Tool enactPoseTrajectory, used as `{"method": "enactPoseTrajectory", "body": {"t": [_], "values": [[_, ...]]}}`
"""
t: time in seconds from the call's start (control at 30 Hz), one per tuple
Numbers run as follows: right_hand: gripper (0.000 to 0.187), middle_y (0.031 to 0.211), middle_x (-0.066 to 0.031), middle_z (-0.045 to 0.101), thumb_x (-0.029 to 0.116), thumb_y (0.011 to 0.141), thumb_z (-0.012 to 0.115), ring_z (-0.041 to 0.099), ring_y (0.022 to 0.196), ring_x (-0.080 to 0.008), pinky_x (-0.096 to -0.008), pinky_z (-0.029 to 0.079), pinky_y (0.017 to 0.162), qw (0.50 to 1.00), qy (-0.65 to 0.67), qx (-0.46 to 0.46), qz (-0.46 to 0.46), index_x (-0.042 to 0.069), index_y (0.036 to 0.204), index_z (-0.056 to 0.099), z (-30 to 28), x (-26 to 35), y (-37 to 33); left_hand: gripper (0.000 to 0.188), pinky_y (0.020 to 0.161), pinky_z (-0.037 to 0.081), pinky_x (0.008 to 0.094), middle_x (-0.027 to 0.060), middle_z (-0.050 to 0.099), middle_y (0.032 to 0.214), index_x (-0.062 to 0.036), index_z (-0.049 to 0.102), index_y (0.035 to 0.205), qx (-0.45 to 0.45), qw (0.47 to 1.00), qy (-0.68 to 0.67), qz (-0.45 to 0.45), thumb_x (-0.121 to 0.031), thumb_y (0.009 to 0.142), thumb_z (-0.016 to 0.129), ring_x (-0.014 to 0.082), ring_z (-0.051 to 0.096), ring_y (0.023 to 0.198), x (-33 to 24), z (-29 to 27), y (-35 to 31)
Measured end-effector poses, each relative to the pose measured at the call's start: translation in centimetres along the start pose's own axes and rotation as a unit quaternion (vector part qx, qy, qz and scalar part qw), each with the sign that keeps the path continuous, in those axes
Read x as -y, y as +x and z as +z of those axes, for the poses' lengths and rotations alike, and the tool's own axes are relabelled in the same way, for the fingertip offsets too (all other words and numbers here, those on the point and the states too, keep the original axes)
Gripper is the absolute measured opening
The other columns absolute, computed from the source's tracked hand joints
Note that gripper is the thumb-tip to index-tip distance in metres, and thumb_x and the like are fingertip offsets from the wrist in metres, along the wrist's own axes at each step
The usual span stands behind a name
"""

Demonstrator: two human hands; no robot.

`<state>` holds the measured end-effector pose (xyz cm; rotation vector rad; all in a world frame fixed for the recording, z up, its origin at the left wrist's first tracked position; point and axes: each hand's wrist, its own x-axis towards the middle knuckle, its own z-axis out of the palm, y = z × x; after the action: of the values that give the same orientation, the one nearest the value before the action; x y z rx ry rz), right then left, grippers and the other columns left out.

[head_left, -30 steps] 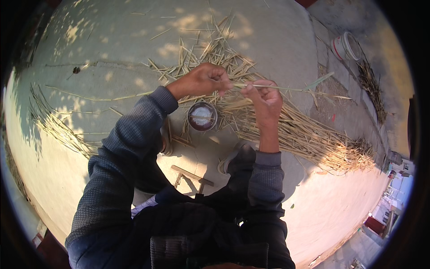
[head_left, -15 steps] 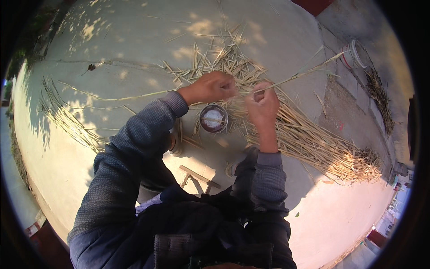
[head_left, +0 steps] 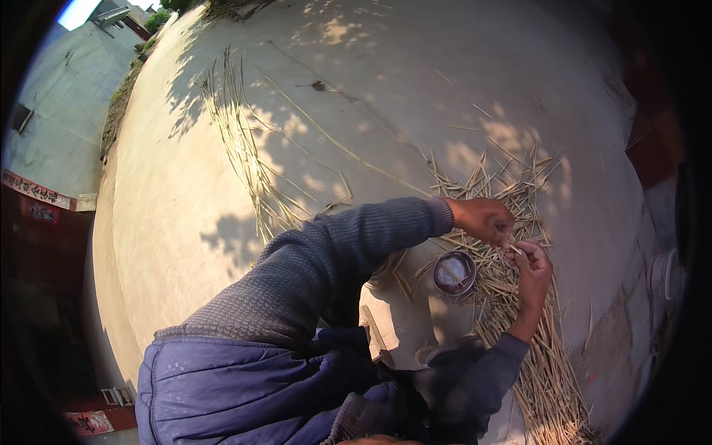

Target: The person sits on a concrete surface and repeatedly strips thin fibers from long bamboo stalks by hand. The person pulls the fibers along the length of each stalk and discards the stripped pieces onto a growing pile on the ground.

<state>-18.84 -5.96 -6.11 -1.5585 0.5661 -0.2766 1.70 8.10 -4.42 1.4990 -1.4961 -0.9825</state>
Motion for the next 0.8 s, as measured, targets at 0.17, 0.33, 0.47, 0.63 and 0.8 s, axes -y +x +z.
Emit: {"method": "enactPoseTrajectory", "body": {"t": [0.17, 0.33, 0.47, 0.63, 0.8], "values": [[0.021, 0.096, -0.0076, 0.070, 0.014, 0.097, 0.068, 0.068, 0.083, -0.0136, -0.0278, 0.055, 0.078, 0.998, -0.028, -0.031, -0.036, -0.002, 0.111, 0.065, 2.1, 1.1, -0.3, 0.027, 0.066, 0.051, 0.0378, 0.0083, 0.069, 0.079, -0.0043, 0.071, 0.093, -0.009, 1.000, 0.015, 0.016, -0.031, 0.089, 0.073, 0.0230, 0.067, 0.070, 1.5, -0.8, -1.2], [0.022, 0.092, -0.0057, 0.069, 0.016, 0.097, 0.068, 0.066, 0.080, -0.0118, -0.0266, 0.055, 0.073, 0.991, -0.022, -0.120, -0.053, -0.001, 0.111, 0.065, 2.1, 0.5, 0.4, 0.024, 0.075, 0.052, 0.0491, 0.0166, 0.068, 0.088, -0.0077, 0.069, 0.093, -0.003, 0.940, 0.340, -0.009, -0.030, 0.084, 0.069, 0.0403, 0.066, 0.088, 3.7, -2.1, -4.0], [0.034, 0.093, -0.0061, 0.068, 0.018, 0.096, 0.070, 0.065, 0.078, -0.0116, -0.0262, 0.053, 0.070, 0.994, 0.035, -0.104, -0.025, -0.003, 0.121, 0.059, 2.2, 0.0, 0.5, 0.018, 0.071, 0.053, 0.0480, 0.0171, 0.066, 0.079, -0.0053, 0.065, 0.087, -0.098, 0.901, 0.422, 0.022, -0.023, 0.083, 0.067, 0.0399, 0.067, 0.083, 5.2, -5.7, -8.0], [0.048, 0.096, -0.0069, 0.067, 0.018, 0.093, 0.073, 0.064, 0.082, -0.0121, -0.0270, 0.053, 0.073, 0.998, -0.034, 0.013, 0.053, -0.005, 0.130, 0.053, 2.7, -0.7, -0.7, 0.007, 0.062, 0.055, 0.0420, 0.0100, 0.064, 0.067, -0.0083, 0.060, 0.077, -0.071, 0.738, 0.671, -0.001, -0.012, 0.075, 0.066, 0.0313, 0.071, 0.073, 6.9, -10.4, -16.7], [0.042, 0.097, -0.0082, 0.067, 0.014, 0.092, 0.071, 0.062, 0.085, -0.0123, -0.0280, 0.051, 0.077, 0.985, -0.159, 0.062, 0.034, -0.005, 0.126, 0.056, 2.3, -1.8, -2.3, 0.013, 0.058, 0.054, 0.0398, 0.0092, 0.063, 0.063, -0.0081, 0.061, 0.076, -0.045, 0.724, 0.679, -0.110, -0.011, 0.068, 0.071, 0.0301, 0.071, 0.072, 9.2, -16.6, -31.2]]}}
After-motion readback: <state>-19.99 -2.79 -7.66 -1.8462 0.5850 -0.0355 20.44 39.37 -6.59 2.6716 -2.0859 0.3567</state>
